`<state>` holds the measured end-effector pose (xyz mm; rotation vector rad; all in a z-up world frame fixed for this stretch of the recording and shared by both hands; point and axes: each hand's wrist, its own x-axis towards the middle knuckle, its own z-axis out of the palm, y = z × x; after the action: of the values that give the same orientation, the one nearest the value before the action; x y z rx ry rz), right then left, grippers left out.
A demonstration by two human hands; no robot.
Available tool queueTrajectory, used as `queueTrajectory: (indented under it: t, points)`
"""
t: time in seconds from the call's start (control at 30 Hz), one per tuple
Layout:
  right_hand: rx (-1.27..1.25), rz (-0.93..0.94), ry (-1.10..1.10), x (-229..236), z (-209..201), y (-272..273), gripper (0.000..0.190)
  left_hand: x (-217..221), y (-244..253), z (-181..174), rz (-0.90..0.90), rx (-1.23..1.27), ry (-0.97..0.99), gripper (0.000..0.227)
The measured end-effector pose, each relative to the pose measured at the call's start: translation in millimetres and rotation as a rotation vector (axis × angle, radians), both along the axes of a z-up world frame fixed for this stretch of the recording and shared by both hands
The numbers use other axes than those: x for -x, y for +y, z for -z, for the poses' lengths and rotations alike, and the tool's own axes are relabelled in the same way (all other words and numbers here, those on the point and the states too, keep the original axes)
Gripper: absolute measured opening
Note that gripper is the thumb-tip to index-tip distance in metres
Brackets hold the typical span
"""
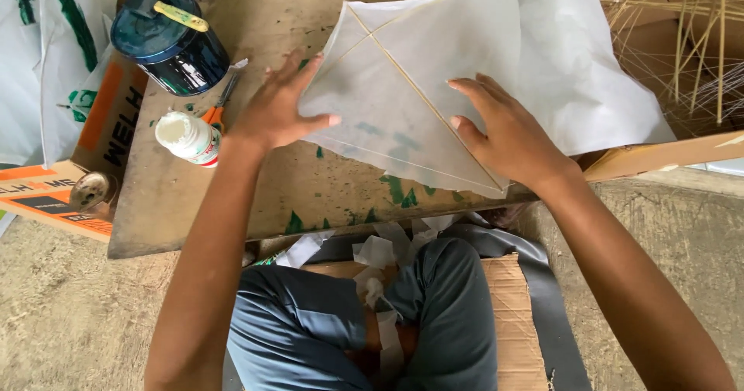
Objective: Applying glue to the edges of a kite frame and folding the paper over to assemble the kite.
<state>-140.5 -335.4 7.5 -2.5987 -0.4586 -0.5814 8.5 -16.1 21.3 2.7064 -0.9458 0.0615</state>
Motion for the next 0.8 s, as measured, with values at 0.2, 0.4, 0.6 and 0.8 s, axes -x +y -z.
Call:
queueTrajectory:
  t: [0.2,0.4,0.6,0.8]
  points:
    - [-0.004,-0.112,0.356,18,-30,32,0.055,27,-49,16,0.007,-0.091,0.113,0.086]
    - [-0.092,-0.263,0.688,30,-46,52,0.064,12,-65,43,0.07,-0.205,0.112,0.094]
    - [-0.115,-0.222,0.65,22,-70,58,0.062,-22,-43,31,0.151,-0.051,0.124,0.112]
    - [-0.023,-0.144,0.631,-7,-44,55,0.066,-39,-30,29,0.089,-0.067,0.149,0.114]
